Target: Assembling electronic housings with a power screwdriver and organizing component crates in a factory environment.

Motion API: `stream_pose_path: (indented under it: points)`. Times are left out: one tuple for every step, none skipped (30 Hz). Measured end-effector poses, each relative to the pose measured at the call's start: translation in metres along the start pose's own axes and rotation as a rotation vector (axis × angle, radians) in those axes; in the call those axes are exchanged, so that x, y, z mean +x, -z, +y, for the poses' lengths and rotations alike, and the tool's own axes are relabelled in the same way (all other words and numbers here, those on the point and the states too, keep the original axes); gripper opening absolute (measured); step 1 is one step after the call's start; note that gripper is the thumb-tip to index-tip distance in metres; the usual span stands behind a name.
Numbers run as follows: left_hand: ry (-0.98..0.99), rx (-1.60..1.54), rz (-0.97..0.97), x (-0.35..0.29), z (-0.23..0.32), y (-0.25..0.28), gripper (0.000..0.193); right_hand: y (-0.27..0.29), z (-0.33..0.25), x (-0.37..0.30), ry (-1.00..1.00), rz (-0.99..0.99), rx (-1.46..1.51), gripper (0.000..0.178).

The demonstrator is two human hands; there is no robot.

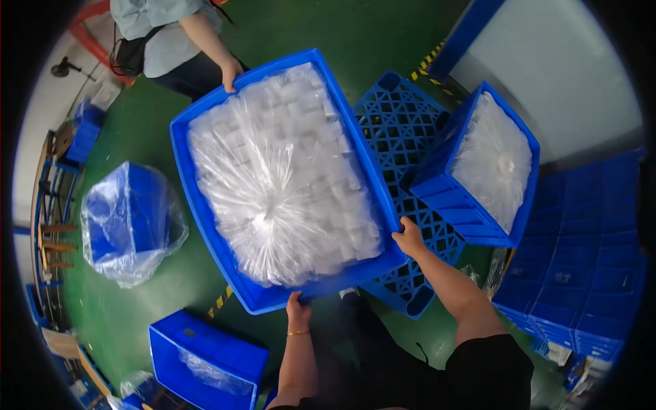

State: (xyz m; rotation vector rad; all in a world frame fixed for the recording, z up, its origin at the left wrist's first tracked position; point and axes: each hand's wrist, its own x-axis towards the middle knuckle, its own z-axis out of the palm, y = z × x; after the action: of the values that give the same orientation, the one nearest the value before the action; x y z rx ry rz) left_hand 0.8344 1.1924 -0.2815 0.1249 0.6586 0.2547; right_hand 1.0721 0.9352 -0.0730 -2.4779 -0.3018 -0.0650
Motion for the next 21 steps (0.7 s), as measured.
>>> stream_pose_path:
  points:
    - [0.017, 0.018, -0.010, -0.006, 0.014, 0.013, 0.013, -0.004, 0.002, -0.025, 0.021, 0.039, -0.020, 0.025]
    - [-0.002, 0.035, -0.015, -0.014, 0.031, 0.044, 0.013, -0.015, -0.012, -0.055, -0.068, -0.005, 0.010, 0.026]
    - [-0.011, 0.055, -0.036, -0.024, 0.042, 0.059, 0.013, -0.019, -0.019, -0.083, -0.079, 0.008, 0.010, 0.026]
    - [0.002, 0.050, 0.010, -0.037, 0.052, 0.074, 0.015, -0.024, -0.029, -0.111, -0.068, 0.068, -0.056, 0.026]
    - [0.026, 0.070, -0.007, -0.054, 0.060, 0.071, 0.015, -0.031, -0.026, -0.138, -0.073, 0.143, -0.125, 0.026]
    - [0.019, 0.155, 0.007, -0.085, 0.062, 0.053, 0.014, -0.031, -0.006, -0.164, -0.130, 0.220, -0.126, 0.027]
    - [-0.016, 0.231, 0.050, -0.119, 0.074, 0.061, 0.013, -0.035, -0.015, -0.202, -0.157, 0.221, -0.125, 0.027]
    - [-0.099, 0.267, 0.068, -0.141, 0.090, 0.092, 0.011, -0.043, -0.036, -0.238, -0.202, 0.187, -0.111, 0.030]
    - [-0.171, 0.309, 0.078, -0.166, 0.109, 0.113, 0.009, -0.043, -0.057, -0.274, -0.257, 0.162, -0.101, 0.033]
    - [-0.215, 0.417, 0.094, -0.190, 0.130, 0.134, 0.005, -0.047, -0.076, -0.313, -0.290, 0.157, -0.103, 0.033]
    - [-0.168, 0.457, 0.094, -0.204, 0.156, 0.093, 0.006, -0.023, -0.111, -0.310, -0.316, 0.205, -0.126, 0.038]
    - [-0.227, 0.584, 0.010, -0.215, 0.187, 0.100, 0.006, -0.019, -0.138, -0.330, -0.348, 0.228, -0.141, 0.043]
    - [-0.301, 0.701, -0.084, -0.222, 0.224, 0.092, 0.006, -0.014, -0.178, -0.345, -0.342, 0.255, -0.127, 0.043]
    - [-0.297, 0.714, -0.111, -0.245, 0.255, 0.079, 0.006, -0.016, -0.207, -0.377, -0.309, 0.311, -0.088, 0.047]
    - [-0.194, 0.693, 0.006, -0.274, 0.282, 0.072, 0.009, -0.018, -0.226, -0.422, -0.294, 0.364, -0.053, 0.051]
    - [-0.097, 0.673, 0.124, -0.305, 0.307, 0.063, 0.014, -0.018, -0.245, -0.467, -0.301, 0.380, 0.002, 0.053]
    - [-0.098, 0.671, 0.104, -0.335, 0.322, 0.072, 0.014, -0.012, -0.257, -0.511, -0.274, 0.389, 0.052, 0.055]
    - [-0.052, 0.719, 0.013, -0.360, 0.328, 0.083, 0.023, -0.004, -0.256, -0.568, -0.240, 0.444, 0.102, 0.055]
    - [-0.001, 0.771, -0.084, -0.388, 0.332, 0.090, 0.032, 0.003, -0.253, -0.631, -0.268, 0.401, 0.061, 0.054]
    - [0.039, 0.819, -0.106, -0.427, 0.315, 0.060, 0.045, 0.027, -0.245, -0.678, -0.294, 0.395, 0.018, 0.054]
    - [0.101, 0.815, -0.178, -0.450, 0.318, 0.061, 0.046, 0.037, -0.243, -0.729, -0.359, 0.218, -0.097, 0.052]
